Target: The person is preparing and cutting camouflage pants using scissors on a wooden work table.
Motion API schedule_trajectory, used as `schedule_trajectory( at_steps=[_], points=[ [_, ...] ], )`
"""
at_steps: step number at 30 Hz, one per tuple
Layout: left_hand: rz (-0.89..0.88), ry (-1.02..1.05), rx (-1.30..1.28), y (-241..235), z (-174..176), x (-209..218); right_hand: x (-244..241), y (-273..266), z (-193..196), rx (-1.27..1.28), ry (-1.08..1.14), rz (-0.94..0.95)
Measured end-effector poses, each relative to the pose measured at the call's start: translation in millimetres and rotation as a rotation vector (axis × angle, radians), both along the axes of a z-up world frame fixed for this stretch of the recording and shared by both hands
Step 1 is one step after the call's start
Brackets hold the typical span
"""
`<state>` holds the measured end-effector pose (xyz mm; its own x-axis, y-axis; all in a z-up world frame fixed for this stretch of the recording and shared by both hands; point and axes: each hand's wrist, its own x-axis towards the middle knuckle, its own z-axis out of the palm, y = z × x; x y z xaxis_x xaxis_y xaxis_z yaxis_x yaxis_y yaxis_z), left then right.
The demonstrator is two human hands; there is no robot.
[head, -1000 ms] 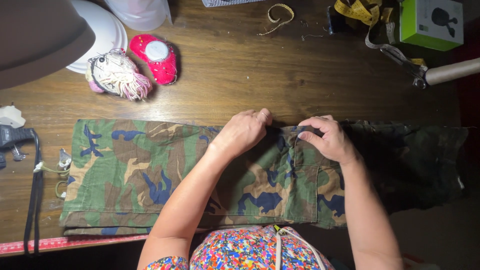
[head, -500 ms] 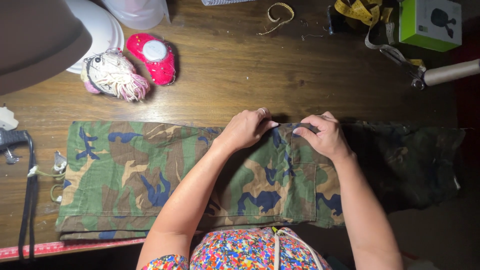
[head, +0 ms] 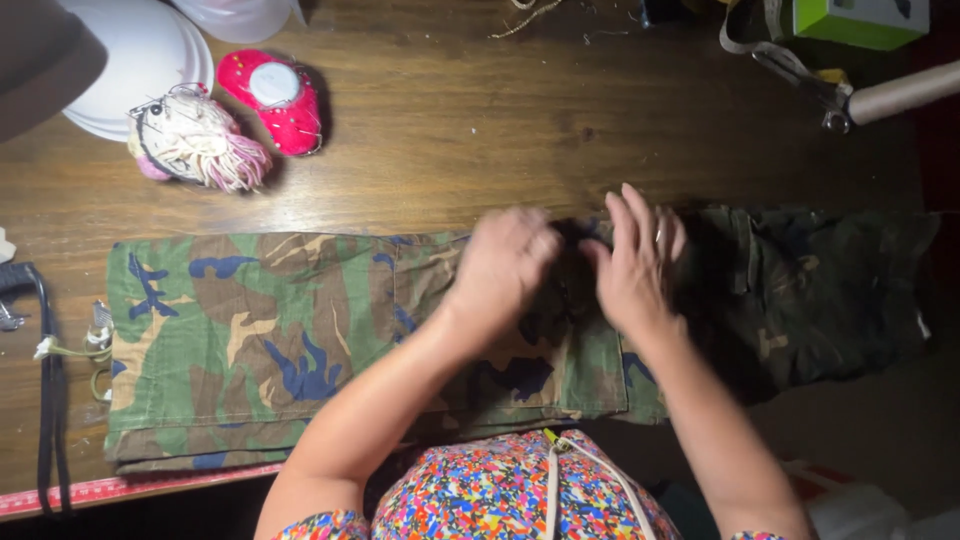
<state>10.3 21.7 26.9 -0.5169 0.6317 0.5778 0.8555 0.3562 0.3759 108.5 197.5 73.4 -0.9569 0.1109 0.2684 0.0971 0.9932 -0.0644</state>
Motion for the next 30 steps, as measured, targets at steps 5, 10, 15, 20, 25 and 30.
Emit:
schedule_trajectory(
  at_steps=[5,10,15,20,25,30],
  points=[
    [-0.156,-0.108,-0.193,-15.0,-0.2,43.0,88.7,-52.8,-0.9,-0.075,-0.231,-0.125],
    [-0.186,-0.109,-0.475,-26.6,24.5,28.2,129.6,-1.4,-9.6,-0.107,-0.391,-0.327],
    [-0.083,-0.073,-0.464,-48.4,24.6,22.7,155.7,94.1,-26.5,-0.026,-0.294,-0.347],
    [-0.02,0.006,-0.431,-55.7,18.3,26.6,180.9,179.3,4.0,-1.018,0.269,-0.369],
    [0.045,0.046,-0.519,-51.0,12.6,34.2,163.3,341.8,22.1,-0.778,0.345,-1.111],
    [0.072,0.071,-0.533,-49.6,7.1,36.1,115.7,411.7,-1.7,-0.844,0.206,-1.033]
  ],
)
